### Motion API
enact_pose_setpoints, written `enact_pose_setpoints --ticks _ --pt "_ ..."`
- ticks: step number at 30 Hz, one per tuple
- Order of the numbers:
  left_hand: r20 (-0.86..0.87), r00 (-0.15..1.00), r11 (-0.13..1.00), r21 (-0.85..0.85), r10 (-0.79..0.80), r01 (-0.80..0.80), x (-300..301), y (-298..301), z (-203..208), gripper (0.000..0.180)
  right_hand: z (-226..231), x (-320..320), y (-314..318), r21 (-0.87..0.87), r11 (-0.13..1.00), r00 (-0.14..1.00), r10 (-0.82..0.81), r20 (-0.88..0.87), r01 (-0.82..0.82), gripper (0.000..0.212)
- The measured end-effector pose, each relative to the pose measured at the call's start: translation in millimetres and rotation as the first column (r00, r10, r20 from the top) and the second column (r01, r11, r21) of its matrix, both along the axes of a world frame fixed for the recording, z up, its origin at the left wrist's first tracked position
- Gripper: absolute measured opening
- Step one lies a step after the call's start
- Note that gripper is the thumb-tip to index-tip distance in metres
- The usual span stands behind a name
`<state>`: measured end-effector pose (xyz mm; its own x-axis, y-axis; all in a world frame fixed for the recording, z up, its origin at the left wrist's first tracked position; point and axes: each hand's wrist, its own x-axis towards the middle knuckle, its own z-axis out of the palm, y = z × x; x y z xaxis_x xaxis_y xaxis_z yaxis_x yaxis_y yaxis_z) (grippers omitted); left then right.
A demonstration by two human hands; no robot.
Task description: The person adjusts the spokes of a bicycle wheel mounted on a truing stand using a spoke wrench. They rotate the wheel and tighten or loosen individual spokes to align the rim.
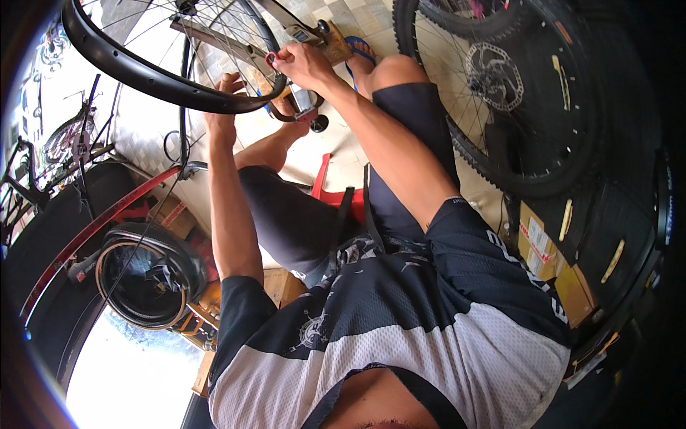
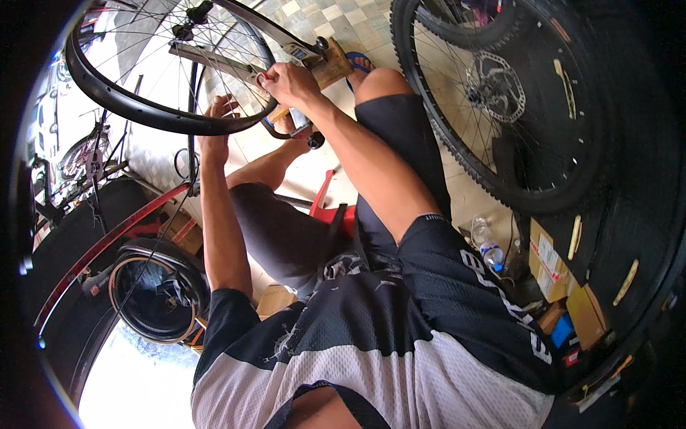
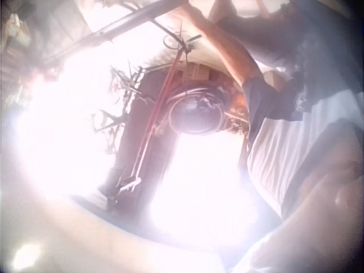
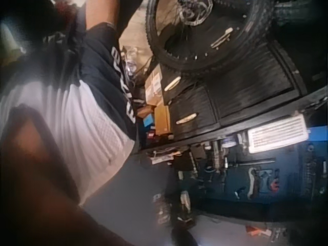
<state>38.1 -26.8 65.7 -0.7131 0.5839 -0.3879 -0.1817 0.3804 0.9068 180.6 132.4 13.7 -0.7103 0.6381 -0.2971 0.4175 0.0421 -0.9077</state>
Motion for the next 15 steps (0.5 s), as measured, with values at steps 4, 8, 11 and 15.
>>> enact_pose_setpoints --ticks 4,8,11,15 --pt "-0.087 0.989 0.99 -0.086 -0.121 0.114 16.3 1.7 24.3 0.052 2.8 16.8 -0.8 0.038 0.996 0.995 -0.073 -0.07 0.076 0.034" --pt "0.007 0.998 0.994 -0.089 -0.066 0.066 27.0 8.4 43.2 0.057 6.9 33.2 0.5 0.033 0.993 0.992 -0.113 -0.053 0.115 0.033" --pt "0.005 0.995 0.983 -0.155 -0.1 0.099 29.4 11.9 51.6 0.062 13.6 42.0 2.1 0.05 0.989 0.987 -0.138 -0.078 0.142 0.034" --pt "0.031 0.989 0.972 -0.182 -0.146 0.15 25.8 14.3 52.3 0.062 23.0 48.2 5.8 0.062 0.985 0.983 -0.155 -0.096 0.161 0.032"
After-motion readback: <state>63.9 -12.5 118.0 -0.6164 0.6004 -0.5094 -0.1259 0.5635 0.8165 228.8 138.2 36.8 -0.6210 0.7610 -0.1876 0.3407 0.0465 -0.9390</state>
